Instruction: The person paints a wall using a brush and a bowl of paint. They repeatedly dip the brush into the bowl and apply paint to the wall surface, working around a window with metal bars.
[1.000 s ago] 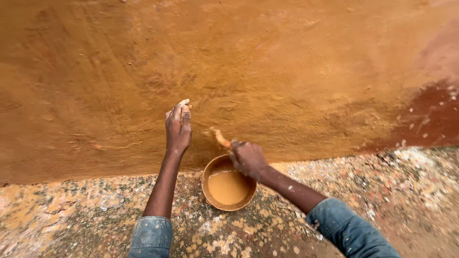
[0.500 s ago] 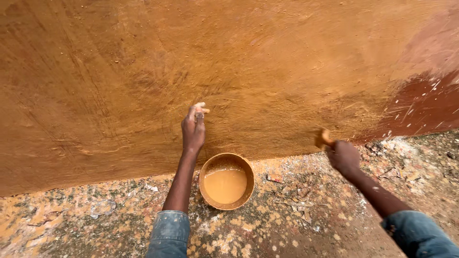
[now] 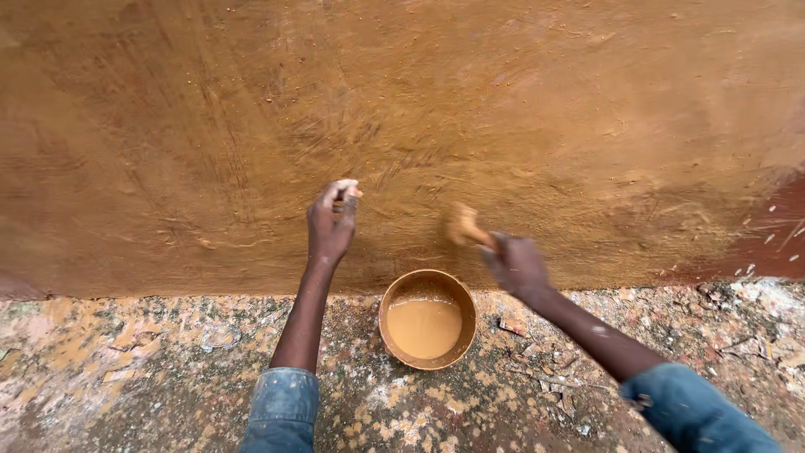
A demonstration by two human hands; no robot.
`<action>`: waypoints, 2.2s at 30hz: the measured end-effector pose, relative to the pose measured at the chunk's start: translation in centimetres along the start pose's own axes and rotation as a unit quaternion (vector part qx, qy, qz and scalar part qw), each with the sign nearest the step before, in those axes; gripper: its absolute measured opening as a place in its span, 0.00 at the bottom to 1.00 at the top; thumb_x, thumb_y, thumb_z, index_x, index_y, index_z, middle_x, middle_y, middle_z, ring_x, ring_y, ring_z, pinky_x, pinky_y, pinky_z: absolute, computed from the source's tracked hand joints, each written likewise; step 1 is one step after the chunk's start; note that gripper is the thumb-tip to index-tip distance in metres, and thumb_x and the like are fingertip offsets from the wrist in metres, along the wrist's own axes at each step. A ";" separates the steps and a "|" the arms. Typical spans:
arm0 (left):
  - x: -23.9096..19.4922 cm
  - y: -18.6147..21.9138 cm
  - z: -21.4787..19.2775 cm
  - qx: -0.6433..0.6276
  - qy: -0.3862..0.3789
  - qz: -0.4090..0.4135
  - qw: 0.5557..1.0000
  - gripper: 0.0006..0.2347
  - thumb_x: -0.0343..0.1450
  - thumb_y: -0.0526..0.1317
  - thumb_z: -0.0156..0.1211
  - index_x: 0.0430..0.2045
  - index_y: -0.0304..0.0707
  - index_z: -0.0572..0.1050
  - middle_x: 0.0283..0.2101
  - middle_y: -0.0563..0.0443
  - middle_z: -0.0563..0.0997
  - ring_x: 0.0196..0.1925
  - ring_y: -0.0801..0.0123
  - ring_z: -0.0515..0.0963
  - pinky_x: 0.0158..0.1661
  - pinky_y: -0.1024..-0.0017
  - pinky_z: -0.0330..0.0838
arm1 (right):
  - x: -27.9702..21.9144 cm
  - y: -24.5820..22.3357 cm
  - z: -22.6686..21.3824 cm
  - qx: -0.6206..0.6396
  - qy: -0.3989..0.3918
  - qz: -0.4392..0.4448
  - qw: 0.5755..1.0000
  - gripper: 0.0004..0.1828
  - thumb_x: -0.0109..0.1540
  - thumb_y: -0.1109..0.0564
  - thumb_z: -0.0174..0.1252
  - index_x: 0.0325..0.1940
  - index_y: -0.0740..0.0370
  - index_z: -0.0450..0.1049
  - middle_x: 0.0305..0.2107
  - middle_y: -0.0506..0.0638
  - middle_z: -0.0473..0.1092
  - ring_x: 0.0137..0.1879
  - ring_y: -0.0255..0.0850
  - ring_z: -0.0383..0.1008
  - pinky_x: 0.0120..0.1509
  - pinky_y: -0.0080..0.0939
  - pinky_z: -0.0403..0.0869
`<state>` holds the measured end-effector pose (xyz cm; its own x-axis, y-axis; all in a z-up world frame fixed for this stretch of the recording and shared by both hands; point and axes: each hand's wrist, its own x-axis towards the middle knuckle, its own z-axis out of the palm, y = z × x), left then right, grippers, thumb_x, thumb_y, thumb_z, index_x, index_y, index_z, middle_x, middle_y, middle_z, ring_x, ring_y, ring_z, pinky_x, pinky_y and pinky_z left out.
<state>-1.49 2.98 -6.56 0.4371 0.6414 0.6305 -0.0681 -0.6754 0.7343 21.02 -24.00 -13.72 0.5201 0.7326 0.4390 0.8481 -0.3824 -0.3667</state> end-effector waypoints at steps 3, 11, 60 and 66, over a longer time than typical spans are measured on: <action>0.7 0.0 -0.5 -0.032 0.067 0.013 0.997 0.10 0.78 0.41 0.55 0.46 0.36 0.79 0.40 0.50 0.86 0.42 0.70 0.84 0.44 0.69 0.76 | 1.5 -7.3 -0.4 -0.001 0.011 -0.134 0.991 0.12 0.69 0.48 0.53 0.49 0.58 0.73 0.17 0.50 0.71 0.18 0.43 0.70 0.21 0.47 0.69; 1.2 -1.3 0.3 -0.093 0.190 -0.036 0.977 0.08 0.78 0.38 0.53 0.41 0.35 0.80 0.37 0.52 0.85 0.38 0.75 0.81 0.41 0.74 0.75 | 4.6 -14.0 2.2 -0.041 -0.073 -0.115 0.990 0.14 0.73 0.50 0.43 0.50 0.61 0.70 0.19 0.50 0.68 0.18 0.37 0.61 0.17 0.42 0.68; -0.9 0.9 1.3 -0.039 0.069 -0.041 0.996 0.05 0.75 0.37 0.58 0.37 0.36 0.80 0.32 0.53 0.85 0.33 0.77 0.80 0.36 0.74 0.73 | 4.7 -7.6 4.0 -0.185 -0.054 -0.233 0.953 0.24 0.73 0.44 0.38 0.52 0.69 0.65 0.16 0.49 0.68 0.14 0.40 0.63 0.12 0.43 0.62; -2.5 0.8 3.3 -0.018 0.002 -0.031 0.999 0.05 0.75 0.37 0.57 0.37 0.35 0.80 0.32 0.51 0.85 0.31 0.74 0.81 0.36 0.72 0.73 | -0.3 5.9 6.6 -0.251 -0.184 -0.123 0.943 0.19 0.75 0.48 0.37 0.52 0.66 0.65 0.19 0.48 0.65 0.15 0.33 0.58 0.13 0.35 0.59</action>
<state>0.37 -0.35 -8.36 0.4376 0.6829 0.5849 -0.0738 -0.6210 0.7803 25.24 -22.77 -21.44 0.3098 0.9441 0.1129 0.9274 -0.3262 0.1830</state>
